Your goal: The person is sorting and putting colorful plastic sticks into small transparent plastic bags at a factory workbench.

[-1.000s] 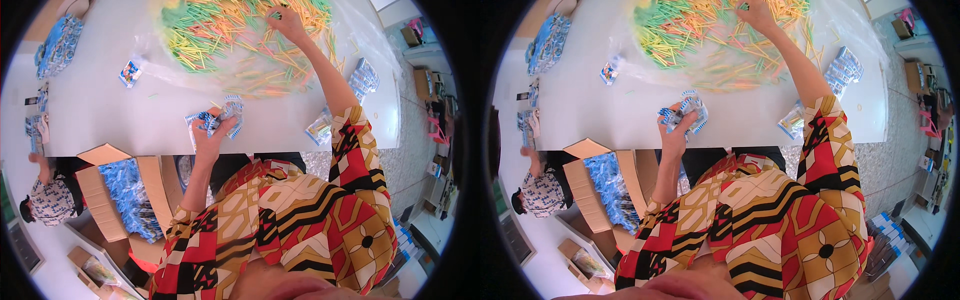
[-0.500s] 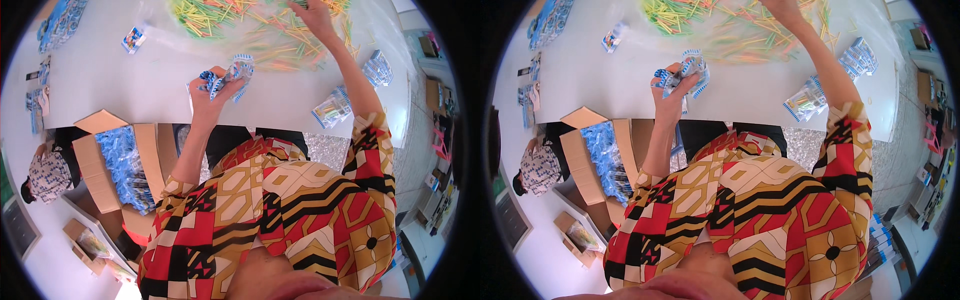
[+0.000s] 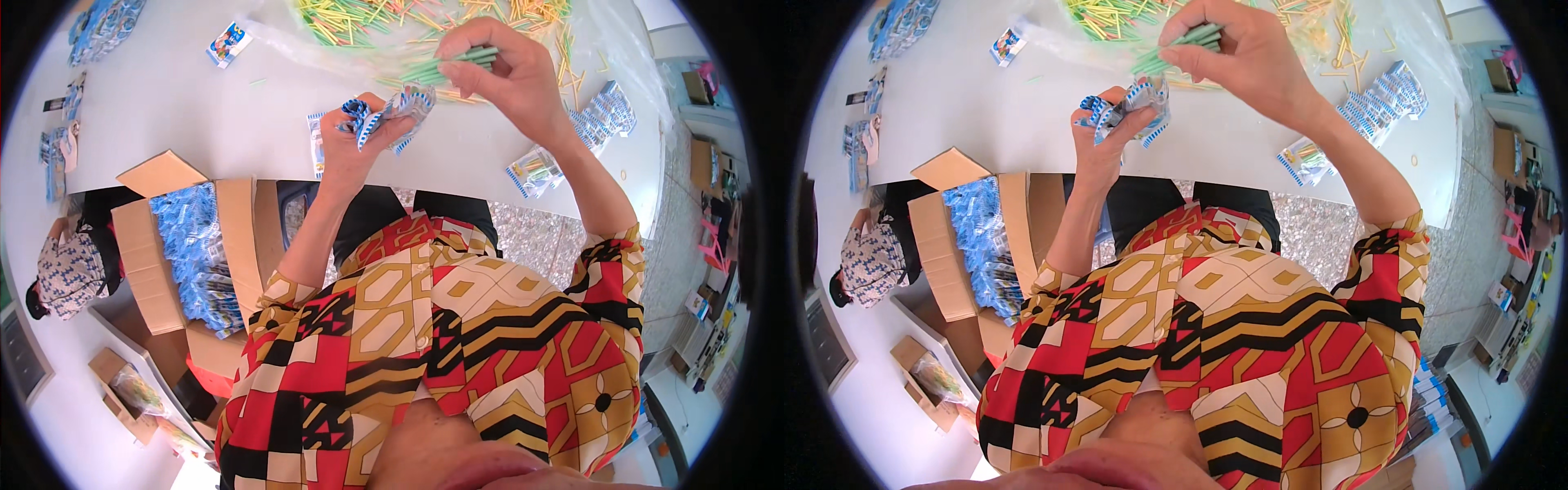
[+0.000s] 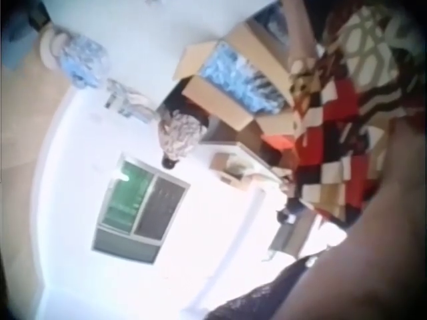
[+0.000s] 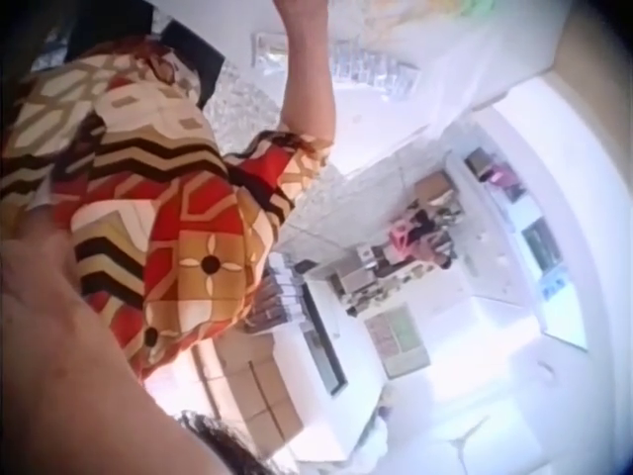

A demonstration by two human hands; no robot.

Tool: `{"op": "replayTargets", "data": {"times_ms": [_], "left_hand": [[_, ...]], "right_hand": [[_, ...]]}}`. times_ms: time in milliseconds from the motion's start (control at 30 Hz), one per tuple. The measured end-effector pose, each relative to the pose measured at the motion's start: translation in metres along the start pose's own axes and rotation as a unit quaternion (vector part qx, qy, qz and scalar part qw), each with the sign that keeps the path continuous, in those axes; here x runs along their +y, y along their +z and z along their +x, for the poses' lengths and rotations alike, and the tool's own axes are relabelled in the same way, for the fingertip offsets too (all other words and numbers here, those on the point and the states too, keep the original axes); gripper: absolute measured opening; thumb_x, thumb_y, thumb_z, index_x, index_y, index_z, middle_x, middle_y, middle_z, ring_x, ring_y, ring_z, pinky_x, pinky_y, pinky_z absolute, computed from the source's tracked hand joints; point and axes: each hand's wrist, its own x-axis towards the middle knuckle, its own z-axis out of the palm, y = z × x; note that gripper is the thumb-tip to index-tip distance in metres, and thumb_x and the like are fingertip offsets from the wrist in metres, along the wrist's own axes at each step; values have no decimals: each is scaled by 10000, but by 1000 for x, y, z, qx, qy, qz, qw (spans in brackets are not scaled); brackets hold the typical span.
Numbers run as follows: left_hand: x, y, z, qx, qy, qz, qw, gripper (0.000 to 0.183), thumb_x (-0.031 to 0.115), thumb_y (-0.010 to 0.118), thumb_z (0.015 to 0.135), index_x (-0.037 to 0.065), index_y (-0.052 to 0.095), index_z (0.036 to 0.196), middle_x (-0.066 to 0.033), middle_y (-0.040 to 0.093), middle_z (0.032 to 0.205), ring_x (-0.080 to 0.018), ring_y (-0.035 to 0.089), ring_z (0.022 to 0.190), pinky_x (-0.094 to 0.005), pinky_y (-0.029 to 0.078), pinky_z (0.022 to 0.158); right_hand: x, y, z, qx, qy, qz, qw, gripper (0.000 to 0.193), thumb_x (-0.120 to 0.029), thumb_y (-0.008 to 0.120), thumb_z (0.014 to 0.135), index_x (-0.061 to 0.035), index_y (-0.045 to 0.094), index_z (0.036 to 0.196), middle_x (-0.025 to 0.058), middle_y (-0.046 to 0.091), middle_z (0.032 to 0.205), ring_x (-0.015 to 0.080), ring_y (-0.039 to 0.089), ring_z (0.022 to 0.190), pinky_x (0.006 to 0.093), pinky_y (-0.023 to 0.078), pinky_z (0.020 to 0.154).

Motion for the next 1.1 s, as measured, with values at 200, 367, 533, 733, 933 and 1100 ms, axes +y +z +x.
{"op": "replayTargets", "data": {"times_ms": [200, 367, 533, 733, 933, 1100], "left_hand": [[4, 6, -7, 17, -26, -88, 996, 119, -18, 725, 739, 36, 638, 801, -27, 655, 765, -67, 595, 682, -205, 483, 636], [-1, 9, -6, 35, -98, -130, 986, 134, -34, 725, 726, 27, 639, 808, -47, 668, 797, -88, 619, 701, -223, 500, 650], [-2, 11, -6, 37, -93, -137, 985, 132, -22, 732, 722, 25, 634, 795, -33, 656, 773, -76, 599, 675, -211, 480, 626], [-4, 4, -3, 0, -57, -78, 995, 131, -7, 736, 722, 22, 636, 802, -27, 647, 768, -71, 582, 657, -211, 466, 607], [6, 9, -7, -2, -104, -141, 984, 205, 2, 731, 727, 12, 639, 911, -60, 666, 852, -111, 622, 742, -246, 501, 676], [4, 6, -9, -15, -105, -169, 980, 243, -24, 720, 726, -1, 621, 948, -73, 667, 894, -122, 631, 777, -257, 514, 708]], "right_hand": [[0, 1, -9, 7, -247, -223, 943, 173, 24, 660, 780, -22, 599, 935, 94, 626, 917, 162, 622, 798, 240, 500, 661], [1, -4, -10, -36, -344, -297, 890, 197, 41, 691, 718, -27, 616, 887, 103, 644, 892, 213, 637, 780, 261, 517, 638], [-2, -11, -4, -87, -343, -274, 894, 173, 39, 686, 725, -24, 614, 868, 115, 643, 900, 219, 640, 759, 273, 522, 616], [-9, -14, 0, -132, -374, -278, 875, 191, 51, 685, 690, 1, 619, 862, 136, 637, 911, 235, 639, 762, 288, 526, 618], [-14, -12, -3, -146, -494, -360, 778, 235, 32, 672, 626, 38, 619, 855, 167, 621, 916, 294, 634, 757, 323, 533, 619], [-21, -10, -2, -159, -474, -336, 798, 215, 47, 662, 650, 31, 615, 859, 151, 622, 906, 269, 636, 776, 306, 529, 627]]}}
